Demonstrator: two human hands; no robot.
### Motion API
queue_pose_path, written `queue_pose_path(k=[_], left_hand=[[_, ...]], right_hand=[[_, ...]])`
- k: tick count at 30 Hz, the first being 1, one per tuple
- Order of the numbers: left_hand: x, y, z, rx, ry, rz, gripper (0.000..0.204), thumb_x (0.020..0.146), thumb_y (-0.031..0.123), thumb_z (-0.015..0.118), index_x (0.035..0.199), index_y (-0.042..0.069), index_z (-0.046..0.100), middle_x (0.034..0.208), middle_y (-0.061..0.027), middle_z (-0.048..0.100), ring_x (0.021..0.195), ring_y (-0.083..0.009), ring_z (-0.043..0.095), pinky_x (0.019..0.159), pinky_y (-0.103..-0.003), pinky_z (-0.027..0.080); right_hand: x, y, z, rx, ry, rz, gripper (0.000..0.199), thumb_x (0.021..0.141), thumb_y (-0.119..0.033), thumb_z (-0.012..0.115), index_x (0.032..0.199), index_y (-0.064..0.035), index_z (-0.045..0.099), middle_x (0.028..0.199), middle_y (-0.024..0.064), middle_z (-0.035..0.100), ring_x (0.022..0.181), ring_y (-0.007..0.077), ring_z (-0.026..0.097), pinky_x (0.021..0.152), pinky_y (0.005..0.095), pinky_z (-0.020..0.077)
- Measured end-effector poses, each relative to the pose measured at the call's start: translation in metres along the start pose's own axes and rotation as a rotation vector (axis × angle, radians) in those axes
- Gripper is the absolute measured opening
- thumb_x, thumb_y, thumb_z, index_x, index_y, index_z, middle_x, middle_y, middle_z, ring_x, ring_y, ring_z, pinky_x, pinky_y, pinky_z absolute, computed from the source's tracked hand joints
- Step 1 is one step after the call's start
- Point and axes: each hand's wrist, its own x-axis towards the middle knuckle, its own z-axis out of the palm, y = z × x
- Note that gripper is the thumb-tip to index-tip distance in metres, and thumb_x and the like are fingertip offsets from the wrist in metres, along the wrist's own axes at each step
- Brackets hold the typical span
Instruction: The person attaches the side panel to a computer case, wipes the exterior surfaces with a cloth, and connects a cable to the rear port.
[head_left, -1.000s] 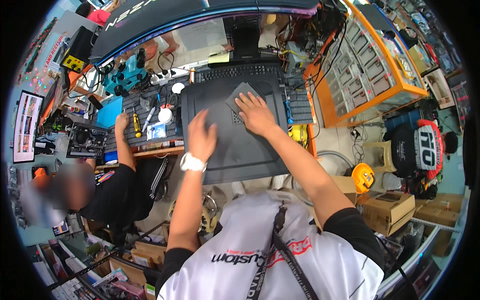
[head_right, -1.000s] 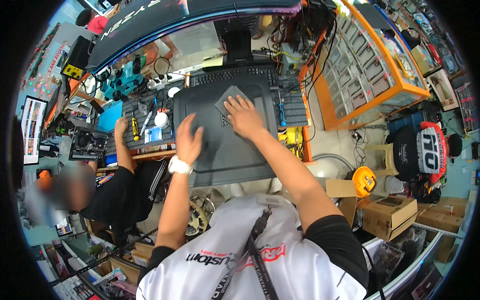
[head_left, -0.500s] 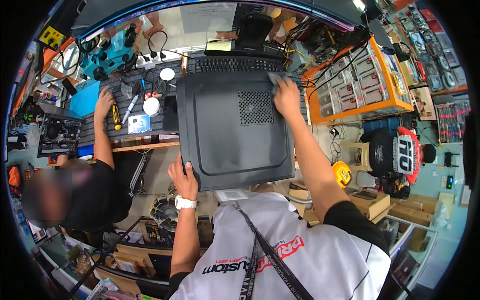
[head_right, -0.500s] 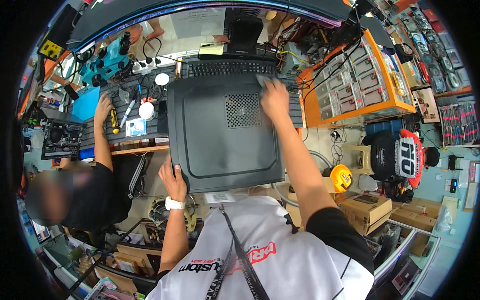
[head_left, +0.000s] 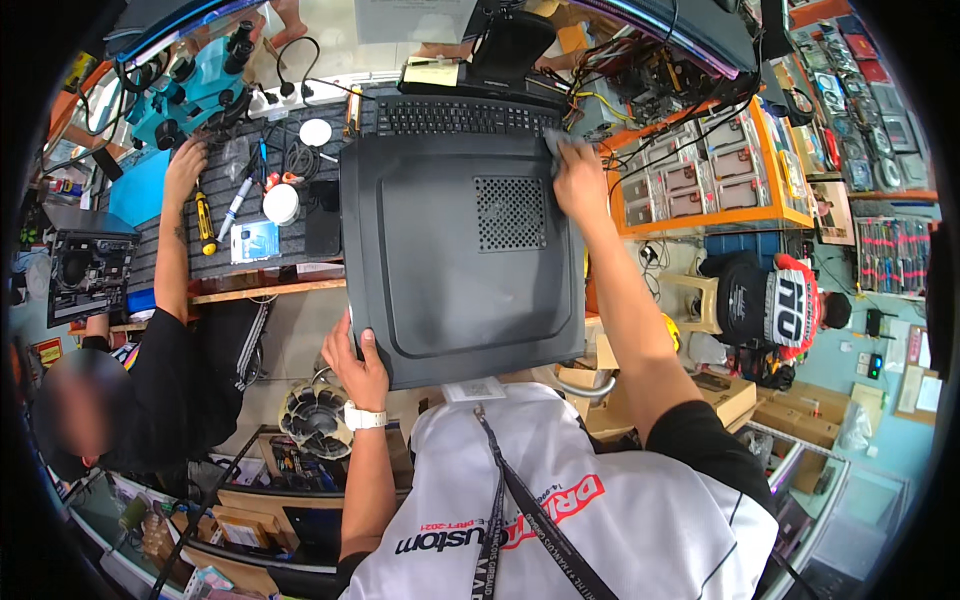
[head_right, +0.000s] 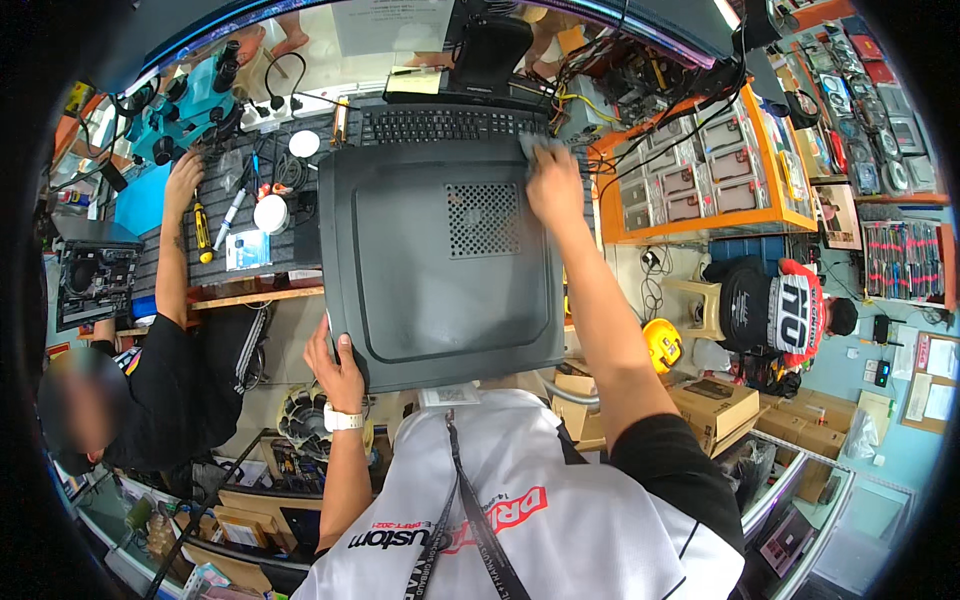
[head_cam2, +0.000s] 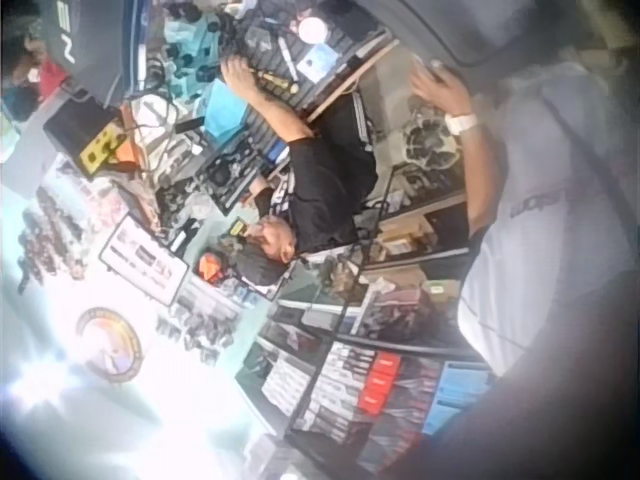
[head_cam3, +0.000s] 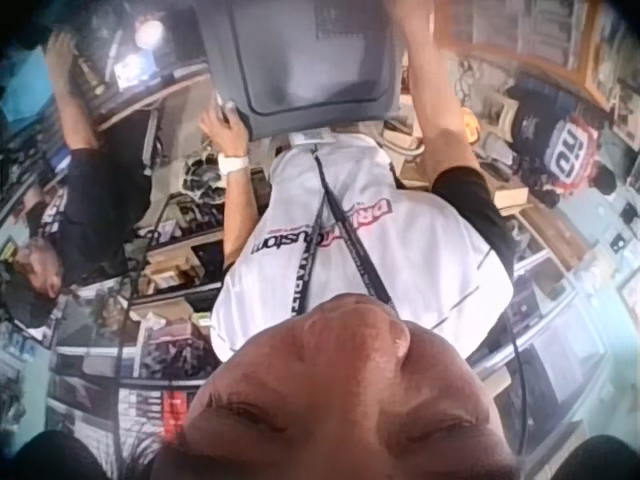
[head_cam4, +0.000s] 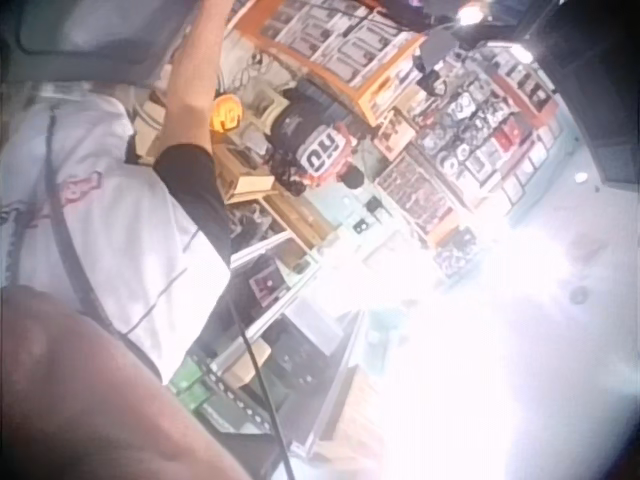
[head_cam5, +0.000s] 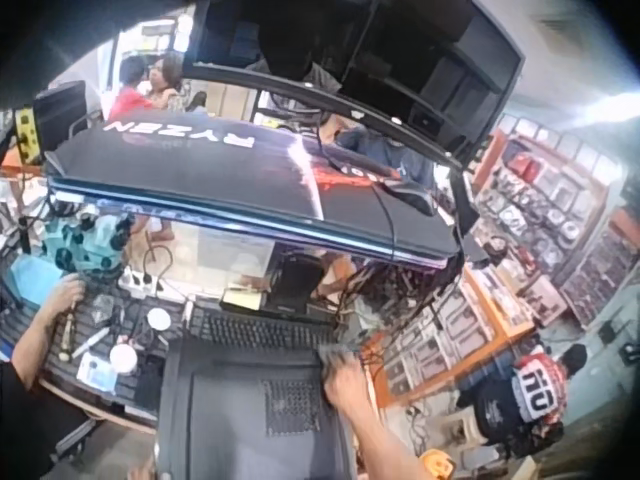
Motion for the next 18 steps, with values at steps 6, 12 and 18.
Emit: queue_pose_path(k=[6,12,18], left_hand=[[0.008,-0.002,-0.002,0.020,0.006,0.055,0.046,0.109,0.028,0.066,0.149,0.005,0.063,0.141,-0.0164,0.067,0.134,-0.0391,0.052,0.119,-0.051,0.038],[0.008,-0.004,-0.002,-0.025,-0.002,0.026,0.045,0.109,0.029,0.067,0.148,0.006,0.064,0.140,-0.0162,0.067,0.134,-0.0388,0.052,0.119,-0.051,0.037],[0.004,0.000,0.001,-0.106,0.001,-0.067,0.049,0.107,0.029,0.070,0.150,0.005,0.061,0.137,-0.0160,0.067,0.133,-0.0360,0.051,0.118,-0.050,0.038]], right_hand=[[-0.049,0.020,0.026,-0.014,-0.065,0.149,0.047,0.106,-0.018,0.059,0.147,0.0052,0.061,0.155,0.0305,0.058,0.142,0.0499,0.055,0.120,0.0535,0.0465],[-0.016,-0.014,-0.001,0.138,0.137,-0.055,0.048,0.112,-0.027,0.052,0.152,-0.0010,0.061,0.159,0.0276,0.055,0.149,0.0505,0.049,0.125,0.0532,0.0398],[-0.086,-0.074,-0.009,0.227,-0.316,-0.302,0.057,0.108,-0.035,0.059,0.159,-0.0113,0.055,0.167,0.0200,0.049,0.154,0.0436,0.044,0.124,0.0618,0.0355]])
